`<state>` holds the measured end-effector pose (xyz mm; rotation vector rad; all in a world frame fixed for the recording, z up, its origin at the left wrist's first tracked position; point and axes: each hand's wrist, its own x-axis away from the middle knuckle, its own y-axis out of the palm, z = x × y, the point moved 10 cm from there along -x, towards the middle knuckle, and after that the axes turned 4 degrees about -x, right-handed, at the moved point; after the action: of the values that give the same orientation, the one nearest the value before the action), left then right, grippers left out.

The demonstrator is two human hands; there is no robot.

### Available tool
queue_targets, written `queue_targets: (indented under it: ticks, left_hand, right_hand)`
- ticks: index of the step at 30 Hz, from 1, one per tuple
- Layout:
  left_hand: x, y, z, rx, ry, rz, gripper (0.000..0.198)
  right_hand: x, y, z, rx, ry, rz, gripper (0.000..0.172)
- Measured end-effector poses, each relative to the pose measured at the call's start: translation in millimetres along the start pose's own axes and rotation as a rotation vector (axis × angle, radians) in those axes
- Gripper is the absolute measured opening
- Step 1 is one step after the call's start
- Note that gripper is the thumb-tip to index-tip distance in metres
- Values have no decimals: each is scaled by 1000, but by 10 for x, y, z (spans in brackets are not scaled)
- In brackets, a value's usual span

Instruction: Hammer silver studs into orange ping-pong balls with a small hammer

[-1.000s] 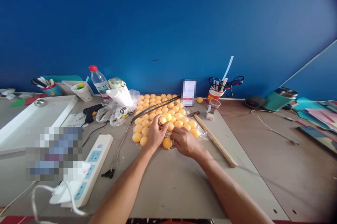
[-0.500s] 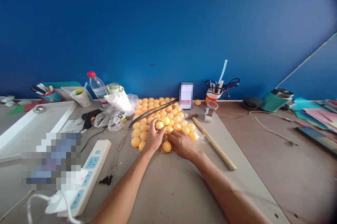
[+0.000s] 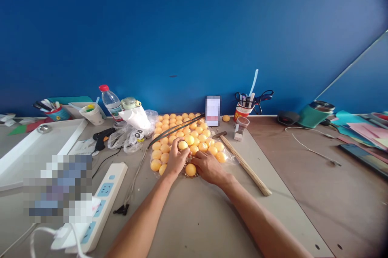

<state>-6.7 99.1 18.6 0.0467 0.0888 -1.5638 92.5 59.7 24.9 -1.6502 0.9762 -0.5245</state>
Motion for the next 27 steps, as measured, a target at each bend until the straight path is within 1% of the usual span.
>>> queue_targets:
  ticks: [6, 11, 15, 19, 21, 24, 27]
  left_hand:
    - [-7, 31, -29, 83, -45, -27, 36]
    - [-15, 31, -51, 107, -67, -37, 39]
    - [-1, 40, -15, 100, -54, -44, 38]
    - [3, 39, 6, 53, -51, -45, 37]
    - [-3, 26, 15, 33, -42, -33, 38]
    - [-10, 6, 32, 33, -21, -15, 38]
    - [-8, 7, 26, 62, -33, -14, 39]
  right_hand:
    - [-33, 37, 28, 2, 38, 6, 16]
    - [-1, -1, 42, -62, 32, 4, 16]
    - [-6, -8, 78, -61, 67, 5, 15]
    - [-11, -18, 69, -65, 50, 13, 16]
    - [9, -75, 67, -122, 26, 60, 15]
    - [52, -201, 108, -289, 10, 177, 18]
    - [66, -242, 239, -548, 74, 267, 18]
